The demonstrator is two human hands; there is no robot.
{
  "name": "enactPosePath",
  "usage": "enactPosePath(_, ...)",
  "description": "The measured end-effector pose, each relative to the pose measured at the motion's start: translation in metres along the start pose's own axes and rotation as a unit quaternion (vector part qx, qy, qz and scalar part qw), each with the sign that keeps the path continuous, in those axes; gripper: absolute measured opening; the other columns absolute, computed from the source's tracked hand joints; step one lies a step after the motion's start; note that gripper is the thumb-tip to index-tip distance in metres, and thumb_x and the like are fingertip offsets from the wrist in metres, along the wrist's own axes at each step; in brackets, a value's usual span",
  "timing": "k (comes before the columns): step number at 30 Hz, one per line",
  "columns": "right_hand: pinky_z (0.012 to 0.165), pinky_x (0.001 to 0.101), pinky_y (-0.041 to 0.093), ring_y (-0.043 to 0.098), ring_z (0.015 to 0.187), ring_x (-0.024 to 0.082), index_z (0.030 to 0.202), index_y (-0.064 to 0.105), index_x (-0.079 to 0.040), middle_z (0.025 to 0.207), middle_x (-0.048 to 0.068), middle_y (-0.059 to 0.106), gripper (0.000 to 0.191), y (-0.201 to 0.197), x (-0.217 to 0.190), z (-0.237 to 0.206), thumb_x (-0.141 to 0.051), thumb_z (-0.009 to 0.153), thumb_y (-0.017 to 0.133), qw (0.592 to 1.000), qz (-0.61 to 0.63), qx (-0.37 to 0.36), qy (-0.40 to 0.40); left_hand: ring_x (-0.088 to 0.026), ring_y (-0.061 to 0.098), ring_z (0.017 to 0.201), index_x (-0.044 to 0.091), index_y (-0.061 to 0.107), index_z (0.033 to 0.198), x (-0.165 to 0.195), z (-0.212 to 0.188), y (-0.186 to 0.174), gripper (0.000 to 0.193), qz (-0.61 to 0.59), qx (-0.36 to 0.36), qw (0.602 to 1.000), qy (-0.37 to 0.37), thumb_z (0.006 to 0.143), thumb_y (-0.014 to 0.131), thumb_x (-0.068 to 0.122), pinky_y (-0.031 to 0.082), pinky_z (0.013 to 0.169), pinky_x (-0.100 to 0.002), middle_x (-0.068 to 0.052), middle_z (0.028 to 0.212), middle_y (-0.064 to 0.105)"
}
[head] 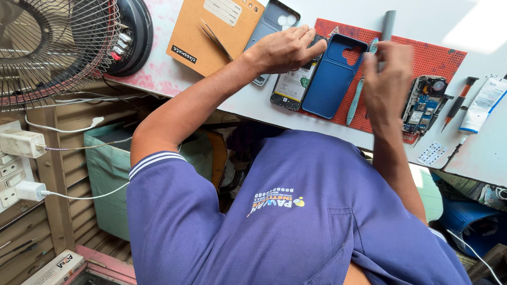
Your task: The person disassembles phones at a repair bench. They first handle a small feature phone, then pry open the back cover of a smartphone using a plastic card, remove the cover and internal battery panel, and use a pry bar tool to work on the exposed internals of the opened phone.
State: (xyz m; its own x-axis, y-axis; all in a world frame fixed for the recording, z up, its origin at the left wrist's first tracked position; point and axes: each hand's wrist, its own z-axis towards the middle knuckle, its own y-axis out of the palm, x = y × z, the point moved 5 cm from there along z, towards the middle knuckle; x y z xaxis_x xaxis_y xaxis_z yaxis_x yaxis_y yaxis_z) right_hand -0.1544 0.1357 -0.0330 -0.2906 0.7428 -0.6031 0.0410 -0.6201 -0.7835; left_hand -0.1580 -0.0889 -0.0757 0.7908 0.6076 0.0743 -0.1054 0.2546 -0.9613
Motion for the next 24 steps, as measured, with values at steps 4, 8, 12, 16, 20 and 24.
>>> enactPosePath(4, 0.067, 0.0272, 0.053, 0.066, 0.076, 0.01, 0.117, 0.075, -0.001, 0.093, 0.007, 0.072, 0.021, 0.049, -0.017, 0.012, -0.016, 0.106, 0.065, 0.952, 0.211, -0.162, 0.149, -0.028, 0.067, 0.089, 0.005, 0.049, 0.114, 0.001, -0.001, 0.0, 0.024, 0.003, 0.018, 1.0, 0.001, 0.095, 0.062, 0.012, 0.058, 0.078, -0.038, -0.014, 0.093, 0.061)
enactPosePath(8, 0.055, 0.0231, 0.049, 0.062, 0.063, 0.005, 0.117, 0.075, -0.004, 0.081, 0.003, 0.073, 0.023, 0.064, -0.02, 0.015, -0.02, 0.105, 0.063, 0.923, 0.231, -0.19, 0.244, -0.031, 0.068, 0.091, 0.004, 0.051, 0.112, -0.001, -0.004, 0.005, 0.021, -0.038, -0.003, 0.999, -0.012, 0.097, 0.062, 0.013, 0.058, 0.079, -0.04, -0.016, 0.094, 0.064)
enactPosePath(12, 0.049, 0.0222, 0.045, 0.058, 0.058, 0.004, 0.121, 0.074, -0.005, 0.078, 0.0, 0.069, 0.025, 0.071, -0.028, 0.003, -0.017, 0.103, 0.062, 0.907, 0.263, -0.183, 0.272, -0.034, 0.069, 0.101, 0.003, 0.05, 0.114, -0.001, -0.006, 0.009, 0.023, -0.001, 0.037, 0.999, -0.02, 0.099, 0.062, 0.017, 0.059, 0.087, -0.04, -0.023, 0.104, 0.065)
enactPosePath(16, 0.049, 0.0195, 0.044, 0.056, 0.06, 0.002, 0.124, 0.072, -0.004, 0.079, -0.003, 0.065, 0.024, 0.078, -0.033, -0.005, -0.015, 0.103, 0.065, 0.873, 0.344, -0.145, 0.315, -0.036, 0.069, 0.102, 0.001, 0.05, 0.116, -0.002, -0.008, 0.013, 0.027, -0.034, 0.022, 0.999, -0.028, 0.099, 0.063, 0.017, 0.058, 0.085, -0.042, -0.026, 0.106, 0.066)
enactPosePath(20, 0.05, 0.018, 0.044, 0.058, 0.063, 0.001, 0.118, 0.072, 0.001, 0.081, -0.002, 0.067, 0.02, 0.082, -0.036, -0.002, -0.012, 0.103, 0.071, 0.879, 0.329, -0.078, 0.336, -0.036, 0.066, 0.105, 0.0, 0.047, 0.122, -0.001, -0.011, 0.011, 0.033, -0.056, 0.027, 0.997, -0.054, 0.098, 0.064, 0.015, 0.058, 0.09, -0.042, -0.025, 0.11, 0.063)
enactPosePath(24, 0.051, 0.0175, 0.046, 0.057, 0.063, 0.001, 0.115, 0.069, 0.002, 0.083, -0.002, 0.068, 0.018, 0.086, -0.041, -0.004, -0.01, 0.102, 0.072, 0.855, 0.378, -0.033, 0.352, -0.036, 0.063, 0.114, -0.001, 0.043, 0.129, 0.0, -0.017, 0.008, 0.036, -0.101, 0.054, 0.989, -0.097, 0.102, 0.063, 0.014, 0.056, 0.097, -0.042, -0.025, 0.119, 0.059)
